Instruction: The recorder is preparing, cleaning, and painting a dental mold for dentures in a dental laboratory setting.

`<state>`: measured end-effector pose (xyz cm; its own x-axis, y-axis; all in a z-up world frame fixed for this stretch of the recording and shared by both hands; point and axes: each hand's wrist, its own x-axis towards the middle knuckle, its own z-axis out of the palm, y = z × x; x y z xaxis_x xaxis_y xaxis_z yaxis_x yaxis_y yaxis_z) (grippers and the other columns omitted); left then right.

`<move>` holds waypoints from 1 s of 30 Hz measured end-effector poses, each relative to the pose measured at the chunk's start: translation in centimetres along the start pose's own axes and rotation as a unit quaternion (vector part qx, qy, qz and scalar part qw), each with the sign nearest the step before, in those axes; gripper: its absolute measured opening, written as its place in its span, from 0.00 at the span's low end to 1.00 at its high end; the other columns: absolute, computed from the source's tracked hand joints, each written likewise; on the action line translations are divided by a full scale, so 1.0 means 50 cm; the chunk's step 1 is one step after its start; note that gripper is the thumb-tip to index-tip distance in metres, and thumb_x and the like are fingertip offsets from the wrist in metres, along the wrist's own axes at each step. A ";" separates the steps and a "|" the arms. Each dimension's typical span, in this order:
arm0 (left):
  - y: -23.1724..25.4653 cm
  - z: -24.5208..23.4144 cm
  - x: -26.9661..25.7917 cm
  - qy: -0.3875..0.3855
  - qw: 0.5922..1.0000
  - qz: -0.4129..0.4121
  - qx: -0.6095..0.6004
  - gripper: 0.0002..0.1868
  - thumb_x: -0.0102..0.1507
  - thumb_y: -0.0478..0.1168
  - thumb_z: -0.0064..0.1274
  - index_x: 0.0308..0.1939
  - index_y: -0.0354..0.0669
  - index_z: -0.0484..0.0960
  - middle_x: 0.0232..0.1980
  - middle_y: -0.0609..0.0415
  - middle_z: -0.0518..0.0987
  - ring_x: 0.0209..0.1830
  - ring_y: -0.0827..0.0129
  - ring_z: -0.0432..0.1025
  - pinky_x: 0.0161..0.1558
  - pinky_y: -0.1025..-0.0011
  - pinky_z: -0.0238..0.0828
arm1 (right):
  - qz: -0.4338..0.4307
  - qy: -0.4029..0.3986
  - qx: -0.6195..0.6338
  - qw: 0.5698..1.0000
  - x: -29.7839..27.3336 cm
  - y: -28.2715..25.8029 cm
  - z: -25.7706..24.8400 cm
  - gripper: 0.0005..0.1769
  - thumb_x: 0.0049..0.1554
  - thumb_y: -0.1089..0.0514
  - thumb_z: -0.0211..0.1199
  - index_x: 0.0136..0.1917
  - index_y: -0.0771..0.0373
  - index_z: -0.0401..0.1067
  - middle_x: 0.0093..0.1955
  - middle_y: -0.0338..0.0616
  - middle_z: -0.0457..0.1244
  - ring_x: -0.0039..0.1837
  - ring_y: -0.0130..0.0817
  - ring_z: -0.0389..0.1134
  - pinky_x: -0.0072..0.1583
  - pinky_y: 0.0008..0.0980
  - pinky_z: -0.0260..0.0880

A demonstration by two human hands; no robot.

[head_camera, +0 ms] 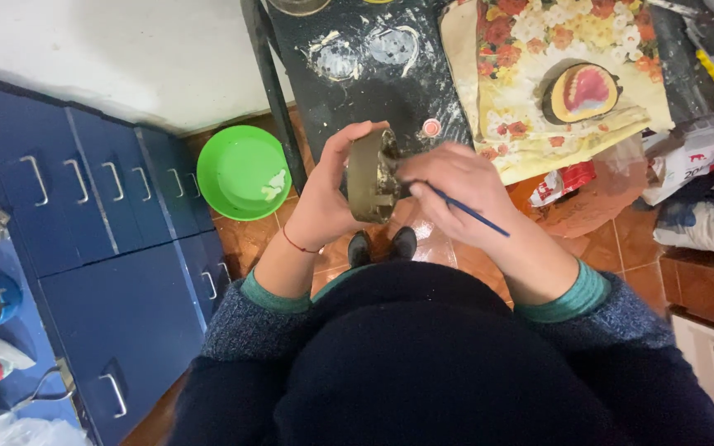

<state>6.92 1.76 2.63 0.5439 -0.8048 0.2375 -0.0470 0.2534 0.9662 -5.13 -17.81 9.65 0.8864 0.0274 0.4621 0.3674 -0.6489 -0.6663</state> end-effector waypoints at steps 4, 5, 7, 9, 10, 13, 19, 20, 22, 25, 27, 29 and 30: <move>0.001 0.001 -0.003 0.000 1.000 -0.005 0.005 0.53 0.55 0.31 0.76 0.77 0.48 0.58 0.78 0.49 0.65 0.75 0.66 0.65 0.76 0.65 0.66 | 0.025 -0.001 0.013 1.000 -0.035 0.018 -0.005 0.04 0.59 0.65 0.58 0.46 0.65 0.73 0.43 0.48 0.68 0.44 0.44 0.69 0.49 0.40 0.69; -0.001 0.001 -0.006 0.002 1.000 -0.008 -0.001 0.53 0.54 0.30 0.75 0.77 0.48 0.58 0.79 0.49 0.63 0.76 0.65 0.64 0.76 0.64 0.65 | 0.048 0.012 0.017 0.999 -0.047 0.022 -0.005 0.04 0.58 0.66 0.58 0.46 0.65 0.74 0.43 0.48 0.68 0.44 0.43 0.69 0.48 0.39 0.68; -0.011 0.003 -0.010 0.008 1.000 -0.004 -0.007 0.54 0.54 0.29 0.75 0.77 0.48 0.58 0.80 0.48 0.62 0.78 0.64 0.63 0.77 0.64 0.64 | 0.059 0.037 0.026 0.997 -0.062 0.032 0.005 0.04 0.60 0.66 0.58 0.47 0.66 0.73 0.45 0.48 0.68 0.45 0.41 0.69 0.49 0.38 0.69; -0.016 0.004 -0.010 0.013 1.000 0.003 -0.012 0.54 0.53 0.28 0.74 0.77 0.48 0.57 0.81 0.48 0.62 0.79 0.63 0.63 0.77 0.63 0.64 | 0.067 0.062 0.033 0.995 -0.070 0.035 0.010 0.04 0.62 0.66 0.57 0.48 0.67 0.73 0.47 0.48 0.69 0.46 0.40 0.70 0.50 0.36 0.69; -0.016 0.005 -0.009 0.018 1.000 0.009 -0.018 0.53 0.54 0.28 0.74 0.77 0.49 0.57 0.82 0.47 0.61 0.79 0.63 0.63 0.78 0.63 0.64 | 0.072 0.070 0.049 0.994 -0.072 0.031 0.011 0.05 0.63 0.65 0.56 0.48 0.67 0.73 0.47 0.49 0.69 0.47 0.39 0.70 0.51 0.35 0.69; -0.017 0.010 -0.011 0.028 0.999 0.010 -0.029 0.53 0.54 0.28 0.75 0.76 0.49 0.58 0.82 0.47 0.61 0.77 0.63 0.64 0.77 0.63 0.65 | 0.095 0.081 0.071 0.990 -0.084 0.031 0.015 0.06 0.64 0.66 0.55 0.48 0.69 0.72 0.48 0.51 0.69 0.48 0.39 0.71 0.52 0.35 0.70; 0.008 0.006 0.009 0.051 0.983 0.114 0.137 0.53 0.50 0.37 0.79 0.72 0.50 0.60 0.77 0.45 0.64 0.74 0.55 0.67 0.74 0.60 0.66 | 0.123 0.079 0.089 0.985 -0.077 0.016 0.015 0.07 0.64 0.66 0.54 0.49 0.69 0.73 0.49 0.51 0.69 0.49 0.39 0.71 0.54 0.35 0.71; 0.014 0.006 0.014 0.057 0.962 0.158 0.215 0.53 0.49 0.40 0.81 0.70 0.50 0.60 0.75 0.45 0.66 0.72 0.52 0.67 0.73 0.59 0.66 | 0.123 0.078 0.080 0.986 -0.075 0.016 0.018 0.07 0.64 0.66 0.54 0.49 0.69 0.73 0.49 0.51 0.69 0.49 0.39 0.71 0.53 0.35 0.70; 0.014 0.003 0.019 0.061 0.947 0.178 0.261 0.51 0.50 0.42 0.80 0.68 0.50 0.61 0.74 0.44 0.67 0.71 0.51 0.68 0.71 0.58 0.65 | 0.115 0.073 0.065 0.989 -0.068 0.008 0.012 0.05 0.63 0.67 0.56 0.48 0.68 0.73 0.47 0.50 0.69 0.48 0.40 0.71 0.52 0.36 0.71; -0.002 -0.002 0.016 0.064 0.920 0.210 0.326 0.46 0.53 0.43 0.78 0.66 0.49 0.61 0.74 0.42 0.68 0.69 0.50 0.69 0.70 0.55 0.65 | 0.090 0.063 0.032 0.993 -0.039 -0.008 0.005 0.03 0.61 0.67 0.58 0.46 0.67 0.72 0.47 0.49 0.69 0.48 0.43 0.71 0.52 0.37 0.71; -0.011 -0.003 0.015 0.063 0.910 0.225 0.344 0.44 0.56 0.42 0.76 0.66 0.49 0.60 0.74 0.41 0.68 0.69 0.49 0.69 0.70 0.54 0.65 | 0.072 0.060 0.014 0.995 -0.032 -0.013 0.004 0.02 0.60 0.67 0.59 0.47 0.67 0.72 0.48 0.49 0.69 0.49 0.45 0.72 0.52 0.39 0.71; -0.015 -0.004 0.019 0.057 0.905 0.244 0.342 0.41 0.59 0.40 0.73 0.66 0.49 0.59 0.74 0.40 0.67 0.71 0.48 0.69 0.71 0.50 0.64 | 0.048 0.050 0.010 0.998 -0.036 -0.009 0.007 0.01 0.58 0.67 0.60 0.45 0.66 0.72 0.46 0.49 0.68 0.47 0.46 0.71 0.50 0.40 0.71; -0.015 -0.004 0.018 0.058 0.906 0.243 0.343 0.41 0.59 0.40 0.73 0.66 0.49 0.59 0.74 0.40 0.67 0.71 0.48 0.69 0.71 0.50 0.64 | 0.048 0.049 0.011 0.998 -0.027 -0.014 0.004 0.01 0.58 0.67 0.60 0.45 0.66 0.72 0.46 0.49 0.68 0.47 0.46 0.71 0.50 0.40 0.71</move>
<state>7.60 0.96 2.10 0.4026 -0.6154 0.6777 -0.7917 0.1376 0.5952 -6.51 -17.22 9.38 0.8869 -0.1093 0.4488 0.2881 -0.6285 -0.7225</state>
